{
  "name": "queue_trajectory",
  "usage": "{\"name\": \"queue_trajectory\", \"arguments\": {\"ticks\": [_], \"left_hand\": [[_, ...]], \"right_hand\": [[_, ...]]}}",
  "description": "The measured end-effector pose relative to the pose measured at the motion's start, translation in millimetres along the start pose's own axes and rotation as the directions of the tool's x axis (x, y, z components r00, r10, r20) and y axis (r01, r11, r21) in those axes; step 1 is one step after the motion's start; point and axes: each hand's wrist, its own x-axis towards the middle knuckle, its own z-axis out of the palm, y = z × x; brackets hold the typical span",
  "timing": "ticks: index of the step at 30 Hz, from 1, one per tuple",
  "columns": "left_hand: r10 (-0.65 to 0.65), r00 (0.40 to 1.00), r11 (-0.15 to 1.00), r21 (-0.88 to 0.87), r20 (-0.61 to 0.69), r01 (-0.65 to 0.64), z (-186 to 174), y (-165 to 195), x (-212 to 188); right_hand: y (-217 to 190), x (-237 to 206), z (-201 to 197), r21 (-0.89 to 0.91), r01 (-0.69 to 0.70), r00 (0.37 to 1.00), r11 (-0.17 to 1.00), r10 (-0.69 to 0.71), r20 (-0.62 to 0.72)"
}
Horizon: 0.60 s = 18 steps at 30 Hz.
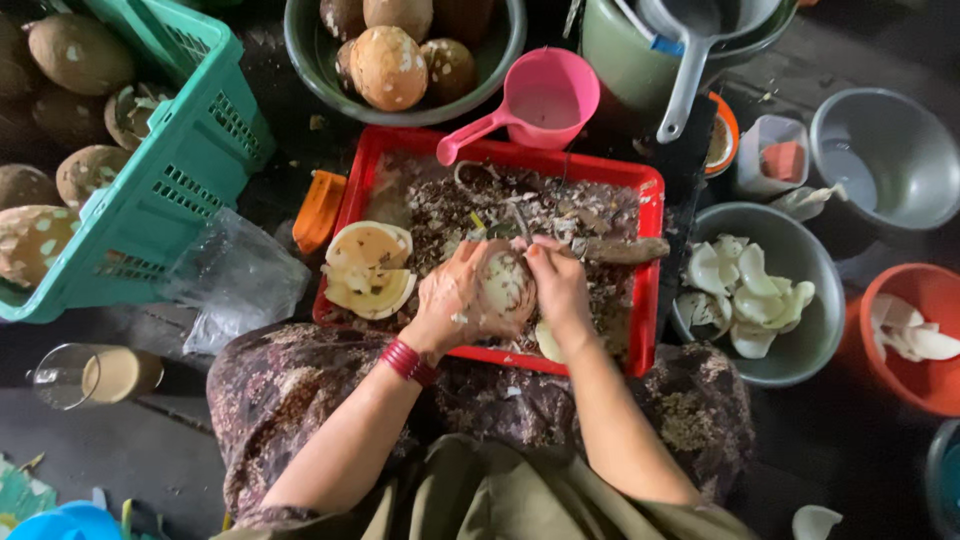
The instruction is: The person sits on the floor and peels the outer husk off coconuts with a knife, rotating each coconut and cutting away the brown skin to expose the white shell. They place trimmed coconuts in a bowl, discard husk pieces into a red tray, and pick new unpeeled coconuts from a green crate.
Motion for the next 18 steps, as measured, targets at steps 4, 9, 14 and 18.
{"name": "queue_trajectory", "arguments": {"ticks": [4, 9, 14, 18], "left_hand": [[0.046, 0.997, 0.998, -0.042, -0.069, -0.049, 5.3, -7.2, 0.2], [0.016, 0.999, 1.000, -0.012, 0.044, -0.015, 3.8, -6.7, -0.5], [0.017, 0.999, 0.998, 0.063, 0.042, -0.020, 3.7, 7.2, 0.2], [0.148, 0.984, 0.987, 0.069, -0.102, -0.142, 4.7, 4.3, 1.3]], "right_hand": [[15.9, -9.7, 0.2, -0.556, 0.339, 0.897, 0.759, -0.440, -0.053], [32.3, -7.9, 2.3, -0.497, 0.097, 0.989, 0.863, -0.138, -0.046], [36.4, 28.9, -17.4, -0.010, -0.113, 0.990, 0.994, 0.113, 0.086], [44.8, -3.8, -8.1, -0.599, 0.426, 0.849, 0.679, -0.528, 0.005]]}}
